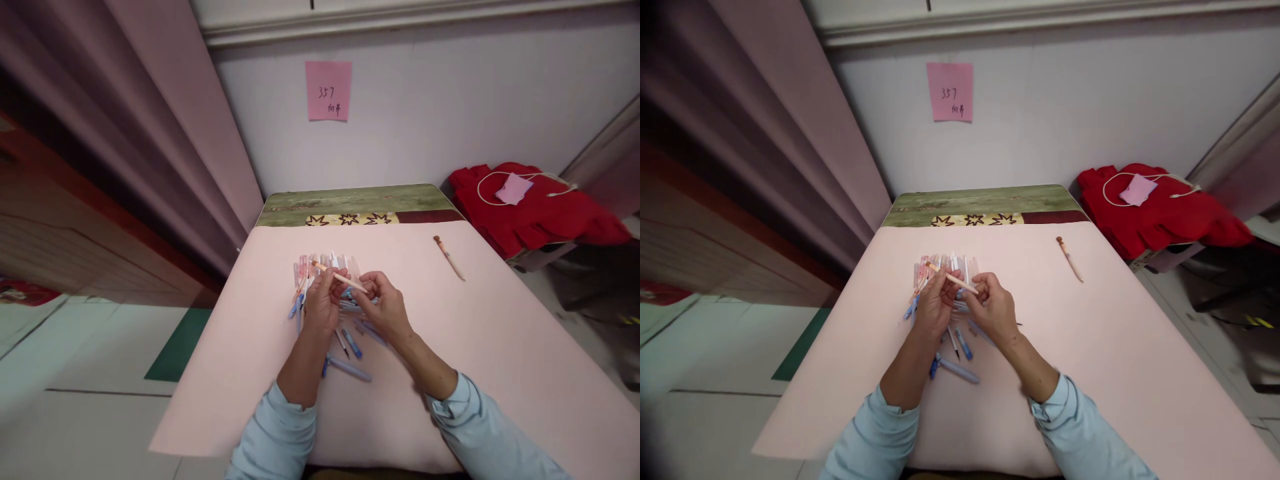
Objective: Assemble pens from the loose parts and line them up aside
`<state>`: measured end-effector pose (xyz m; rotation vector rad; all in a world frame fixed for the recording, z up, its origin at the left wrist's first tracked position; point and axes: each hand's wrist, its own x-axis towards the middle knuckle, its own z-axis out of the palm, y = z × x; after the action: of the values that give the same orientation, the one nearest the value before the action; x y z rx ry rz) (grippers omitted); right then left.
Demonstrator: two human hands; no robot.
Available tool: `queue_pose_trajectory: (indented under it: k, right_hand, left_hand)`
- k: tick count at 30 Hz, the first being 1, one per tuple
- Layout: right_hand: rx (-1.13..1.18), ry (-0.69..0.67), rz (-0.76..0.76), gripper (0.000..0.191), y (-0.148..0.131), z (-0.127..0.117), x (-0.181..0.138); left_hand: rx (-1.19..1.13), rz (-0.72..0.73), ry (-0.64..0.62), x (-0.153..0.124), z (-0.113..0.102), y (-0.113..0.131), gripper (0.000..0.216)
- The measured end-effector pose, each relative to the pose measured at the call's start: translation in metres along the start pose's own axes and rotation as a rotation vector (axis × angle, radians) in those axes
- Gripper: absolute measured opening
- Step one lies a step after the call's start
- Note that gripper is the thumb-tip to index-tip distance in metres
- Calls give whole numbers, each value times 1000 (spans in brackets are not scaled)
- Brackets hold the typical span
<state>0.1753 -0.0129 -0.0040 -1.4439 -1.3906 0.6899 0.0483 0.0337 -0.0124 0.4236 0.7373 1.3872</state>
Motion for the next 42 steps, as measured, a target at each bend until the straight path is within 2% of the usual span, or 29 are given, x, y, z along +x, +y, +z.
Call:
queue_pose_trajectory:
  k: [4, 7, 14, 19, 31, 37, 42]
  right_hand:
    - [-1, -2, 30, 22, 0, -1, 0]
    - [9, -38, 66, 28, 0, -2, -1]
    - [8, -97, 46, 49, 2, -2, -1]
    - [-32, -18, 8, 33, 1, 0, -1]
    - [-97, -125, 16, 41, 3, 0, -1]
    - [-98, -43, -26, 31, 2, 2, -1]
    - [-92, 15, -50, 29, -1, 1, -2]
  left_hand:
    - [14, -6, -15, -1, 0, 1, 20]
    - [34, -14, -31, -2, 1, 1, 21]
    - [57, -32, -61, -5, 2, 2, 22]
    - [83, -20, -53, -7, 5, 3, 23]
    - [194, -22, -41, -9, 6, 3, 28]
    - [224, 26, -17, -10, 8, 3, 29]
    - [203, 30, 0, -13, 14, 4, 45]
